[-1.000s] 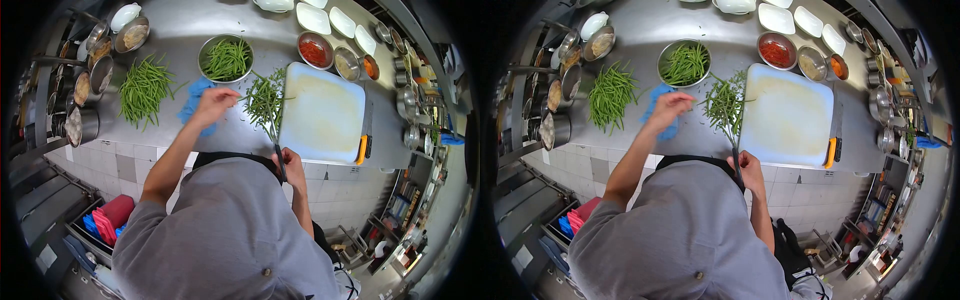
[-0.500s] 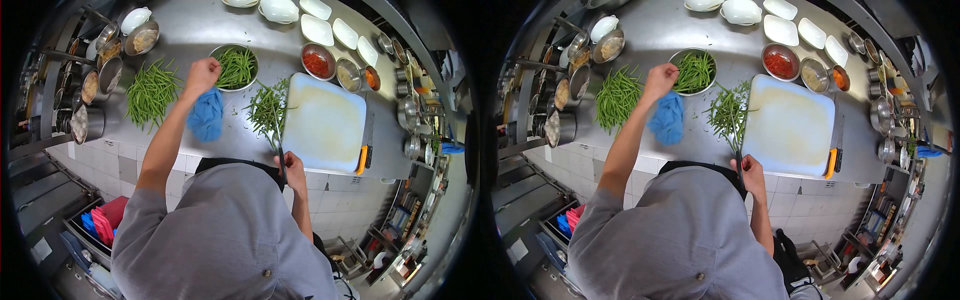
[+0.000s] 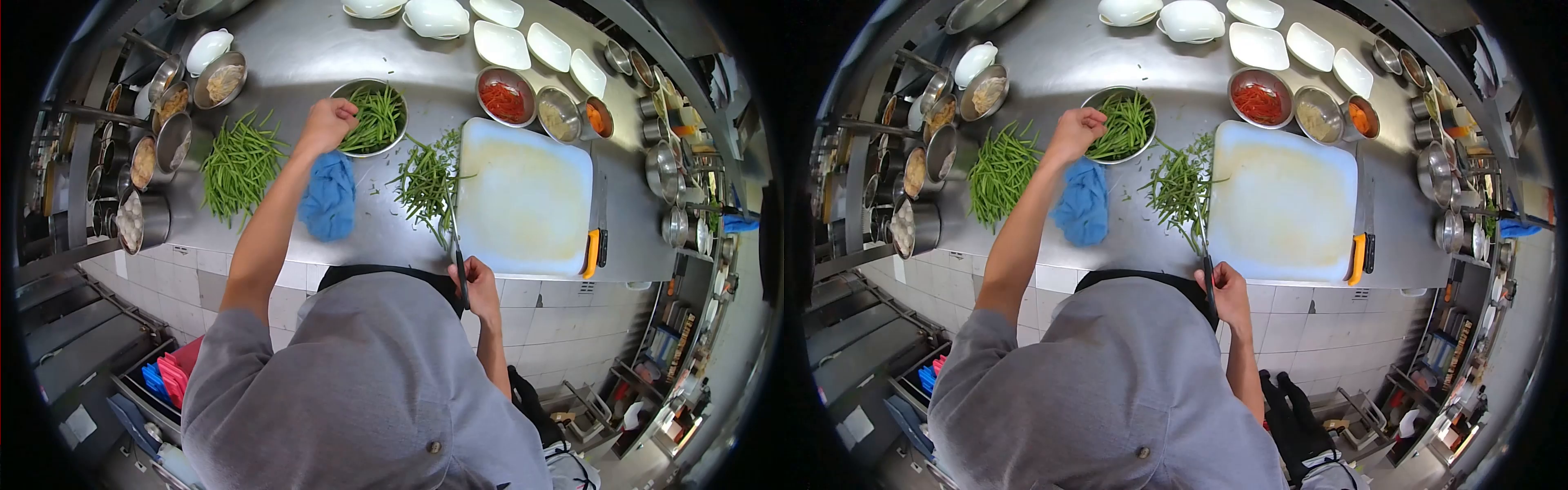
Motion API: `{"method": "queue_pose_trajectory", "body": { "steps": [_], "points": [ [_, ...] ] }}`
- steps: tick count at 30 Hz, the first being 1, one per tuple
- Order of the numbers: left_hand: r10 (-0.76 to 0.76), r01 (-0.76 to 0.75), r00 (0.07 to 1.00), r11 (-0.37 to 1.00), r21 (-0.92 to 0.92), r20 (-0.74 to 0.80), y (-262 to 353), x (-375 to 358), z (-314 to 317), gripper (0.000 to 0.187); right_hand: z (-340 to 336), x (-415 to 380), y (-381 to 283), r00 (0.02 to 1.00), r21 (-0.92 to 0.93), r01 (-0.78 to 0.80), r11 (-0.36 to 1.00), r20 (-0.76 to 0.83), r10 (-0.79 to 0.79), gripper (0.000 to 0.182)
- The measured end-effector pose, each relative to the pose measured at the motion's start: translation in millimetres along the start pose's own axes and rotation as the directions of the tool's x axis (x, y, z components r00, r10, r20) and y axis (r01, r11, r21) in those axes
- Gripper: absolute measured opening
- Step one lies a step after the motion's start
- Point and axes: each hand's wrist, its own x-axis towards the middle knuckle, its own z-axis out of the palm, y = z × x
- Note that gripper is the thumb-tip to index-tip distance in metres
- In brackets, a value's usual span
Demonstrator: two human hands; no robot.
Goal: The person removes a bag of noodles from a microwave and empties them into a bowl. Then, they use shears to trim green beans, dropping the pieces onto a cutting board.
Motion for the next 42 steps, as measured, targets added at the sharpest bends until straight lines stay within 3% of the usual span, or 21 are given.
{"method": "queue_pose_trajectory", "body": {
  "steps": [3, 6, 10, 17, 23, 29, 32, 35, 38, 42],
  "points": [
    [-0.005, 0.021, 0.997, 0.977, -0.214, 0.077, -2, -15, -4, 0.024, 2, 5, -1, 0.999, -0.018, 0.03, 0.999, 0.044, -0.029, 0.045],
    [-0.076, 0.146, 0.975, 0.925, -0.35, 0.206, 22, -39, -11, 0.02, 5, 6, -20, 0.993, 0.039, 0.024, 0.999, 0.118, -0.028, 0.043],
    [-0.001, 0.169, 0.942, 0.865, -0.472, 0.335, 40, -67, 0, 0.018, 7, 9, -30, 0.976, 0.112, 0.055, 0.992, 0.206, -0.077, 0.039],
    [0.048, 0.177, 0.887, 0.883, -0.435, 0.459, 41, -83, 20, 0.017, 10, 10, -35, 0.96, 0.176, 0.1, 0.979, 0.242, -0.142, 0.036],
    [0.024, 0.183, 0.856, 0.92, -0.346, 0.516, 49, -92, 28, 0.016, 10, 6, -37, 0.973, 0.135, 0.055, 0.989, 0.214, -0.083, 0.038],
    [0.043, 0.208, 0.827, 0.903, -0.377, 0.561, 35, -90, 44, 0.016, 9, 5, -22, 0.982, 0.074, 0.046, 0.996, 0.18, -0.059, 0.037],
    [0.094, 0.337, 0.882, 0.557, -0.759, 0.461, 31, -91, 58, 0.013, 7, -2, -28, 0.986, 0.108, -0.017, 0.994, 0.167, -0.002, 0.04],
    [0.053, 0.379, 0.912, 0.264, -0.887, 0.406, 27, -87, 68, 0.01, 6, -1, -17, 0.984, 0.15, 0.017, 0.989, 0.174, -0.043, 0.04],
    [0.033, 0.354, 0.93, 0.182, -0.917, 0.366, 28, -88, 72, 0.009, 5, -2, -23, 0.973, 0.186, 0.039, 0.982, 0.216, -0.079, 0.039],
    [0.034, 0.328, 0.938, 0.226, -0.917, 0.344, 32, -93, 77, 0.01, 8, -3, -39, 0.964, 0.212, 0.053, 0.976, 0.242, -0.105, 0.037]
  ]
}}
